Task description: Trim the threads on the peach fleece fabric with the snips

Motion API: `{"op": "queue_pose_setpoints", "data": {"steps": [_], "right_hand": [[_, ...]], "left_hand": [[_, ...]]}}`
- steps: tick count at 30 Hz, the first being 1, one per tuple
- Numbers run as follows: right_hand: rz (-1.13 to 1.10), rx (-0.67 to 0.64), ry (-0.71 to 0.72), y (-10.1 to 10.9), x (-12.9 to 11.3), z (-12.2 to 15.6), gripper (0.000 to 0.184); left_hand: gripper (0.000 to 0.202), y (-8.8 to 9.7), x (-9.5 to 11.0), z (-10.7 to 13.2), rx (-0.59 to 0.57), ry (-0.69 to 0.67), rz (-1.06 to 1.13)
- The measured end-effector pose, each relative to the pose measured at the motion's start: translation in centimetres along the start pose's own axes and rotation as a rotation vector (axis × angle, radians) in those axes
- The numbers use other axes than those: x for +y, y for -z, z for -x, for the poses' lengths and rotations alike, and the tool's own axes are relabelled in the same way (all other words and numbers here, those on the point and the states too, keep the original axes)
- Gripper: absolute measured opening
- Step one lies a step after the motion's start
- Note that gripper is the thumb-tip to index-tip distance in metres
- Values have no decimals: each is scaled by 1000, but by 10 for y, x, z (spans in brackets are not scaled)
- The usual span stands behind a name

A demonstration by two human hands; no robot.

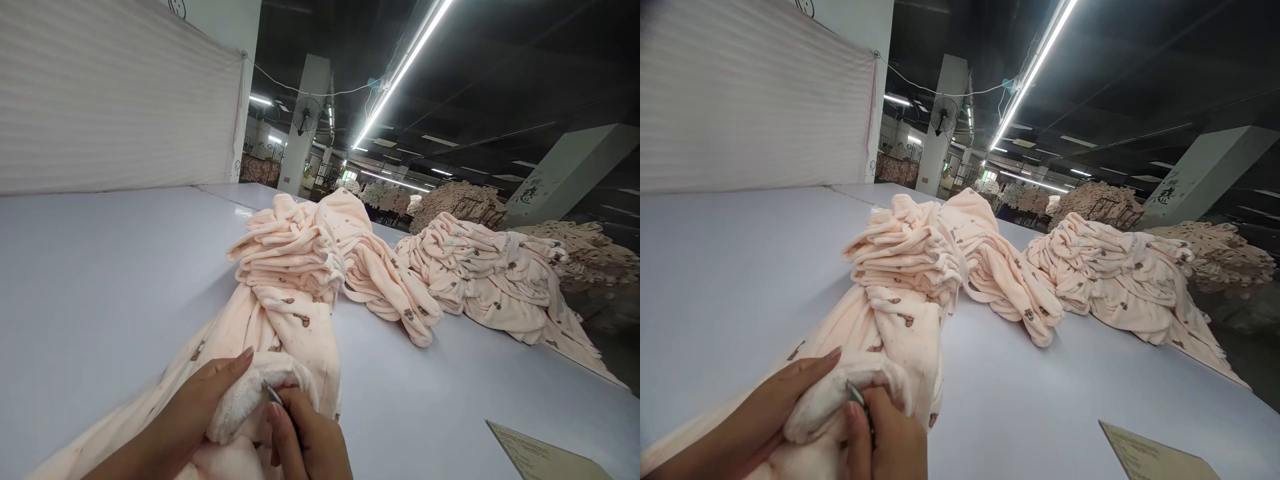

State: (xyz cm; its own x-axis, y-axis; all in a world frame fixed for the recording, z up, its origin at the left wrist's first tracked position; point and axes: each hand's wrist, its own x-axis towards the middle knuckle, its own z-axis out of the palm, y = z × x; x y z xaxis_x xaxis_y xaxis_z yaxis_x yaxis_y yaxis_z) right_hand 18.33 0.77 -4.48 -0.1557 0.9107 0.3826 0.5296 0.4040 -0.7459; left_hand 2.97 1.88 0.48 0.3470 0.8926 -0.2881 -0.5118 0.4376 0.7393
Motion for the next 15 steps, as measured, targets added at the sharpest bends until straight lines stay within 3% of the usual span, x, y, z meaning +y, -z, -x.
{"op": "queue_pose_setpoints", "data": {"steps": [4, 8, 11, 15], "right_hand": [[-179, -18, -137, 14, 1, 0, 40], [-328, 25, -149, 20, 3, 2, 42], [-296, 75, -143, 21, 10, 3, 37], [-146, 160, -129, 18, 22, 4, 25]], "left_hand": [[28, 6, 7, -4, 104, 48, 119], [46, 10, 11, -9, 30, 130, 347], [56, 10, 15, -11, -70, 206, 469], [60, 10, 19, -11, -53, 176, 450]]}}
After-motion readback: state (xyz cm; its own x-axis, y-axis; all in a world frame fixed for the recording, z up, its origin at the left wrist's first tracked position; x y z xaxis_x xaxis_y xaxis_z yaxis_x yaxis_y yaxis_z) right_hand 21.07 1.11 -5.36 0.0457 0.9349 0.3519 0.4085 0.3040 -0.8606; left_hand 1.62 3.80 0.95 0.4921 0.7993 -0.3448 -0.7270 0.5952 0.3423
